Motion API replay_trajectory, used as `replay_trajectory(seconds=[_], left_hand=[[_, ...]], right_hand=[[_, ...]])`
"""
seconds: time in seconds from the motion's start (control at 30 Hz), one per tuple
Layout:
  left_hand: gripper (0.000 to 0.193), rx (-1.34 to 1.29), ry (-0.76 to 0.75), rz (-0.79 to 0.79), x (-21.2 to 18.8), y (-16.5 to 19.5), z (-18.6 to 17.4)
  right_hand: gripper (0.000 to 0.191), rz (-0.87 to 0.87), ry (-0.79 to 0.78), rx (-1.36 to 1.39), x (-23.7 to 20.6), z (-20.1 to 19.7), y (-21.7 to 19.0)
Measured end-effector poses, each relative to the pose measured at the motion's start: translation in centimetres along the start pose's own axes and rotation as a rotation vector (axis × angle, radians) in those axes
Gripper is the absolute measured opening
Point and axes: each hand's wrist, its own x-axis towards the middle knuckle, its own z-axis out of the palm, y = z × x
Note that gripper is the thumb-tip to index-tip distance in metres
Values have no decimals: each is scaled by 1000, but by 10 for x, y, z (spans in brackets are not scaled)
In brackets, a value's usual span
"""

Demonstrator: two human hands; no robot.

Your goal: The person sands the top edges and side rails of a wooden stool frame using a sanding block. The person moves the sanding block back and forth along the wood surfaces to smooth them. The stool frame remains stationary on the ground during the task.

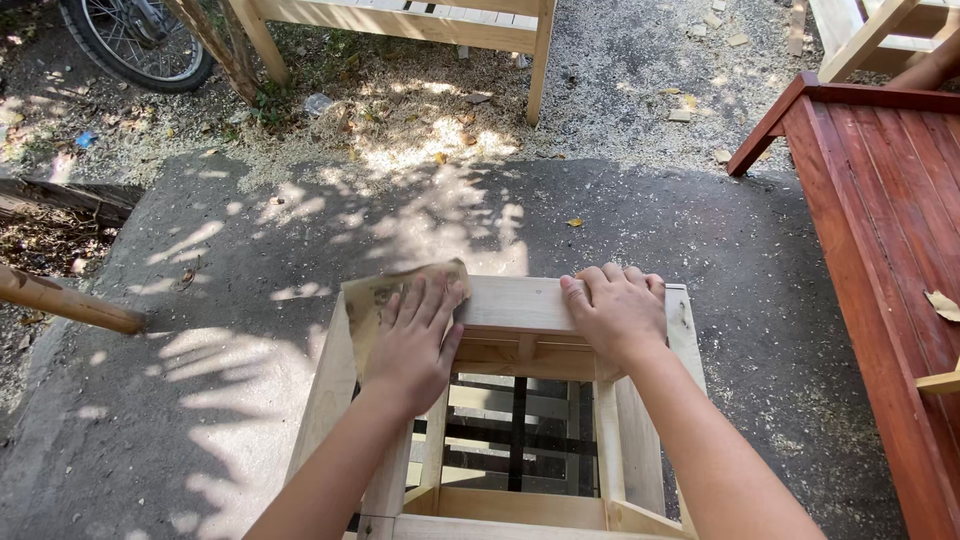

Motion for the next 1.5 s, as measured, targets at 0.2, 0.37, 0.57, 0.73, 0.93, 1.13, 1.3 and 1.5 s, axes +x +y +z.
replay_trajectory(seconds=[0.2, 0.37, 0.57, 0.73, 0.93, 1.13, 1.3, 1.5], left_hand=[[84, -13, -279, -109, 23, -8, -18], [82, -58, -18, 112, 27, -28, -3], [71, -87, -53, 23, 19, -25, 16], [69, -133, 7, -86, 73, -26, 5], [68, 145, 265, 92, -27, -16, 16], [72, -18, -72, -120, 38, -11, -2], [70, 11, -4, -74, 47, -9, -10], [82, -222, -518, -336, -56, -14, -10]], right_hand=[[66, 68, -26, -31, 12, -11, -26], [65, 52, -8, 0, 11, -7, -26], [64, 63, 18, -12, 9, -6, -25], [61, 61, 56, 13, 7, -8, -26], [63, 41, 53, -33, 5, -8, -26], [64, 42, 52, -46, 5, -5, -26], [62, 15, 70, -32, 2, -6, -24], [62, 39, 52, -45, 4, -6, -28]])
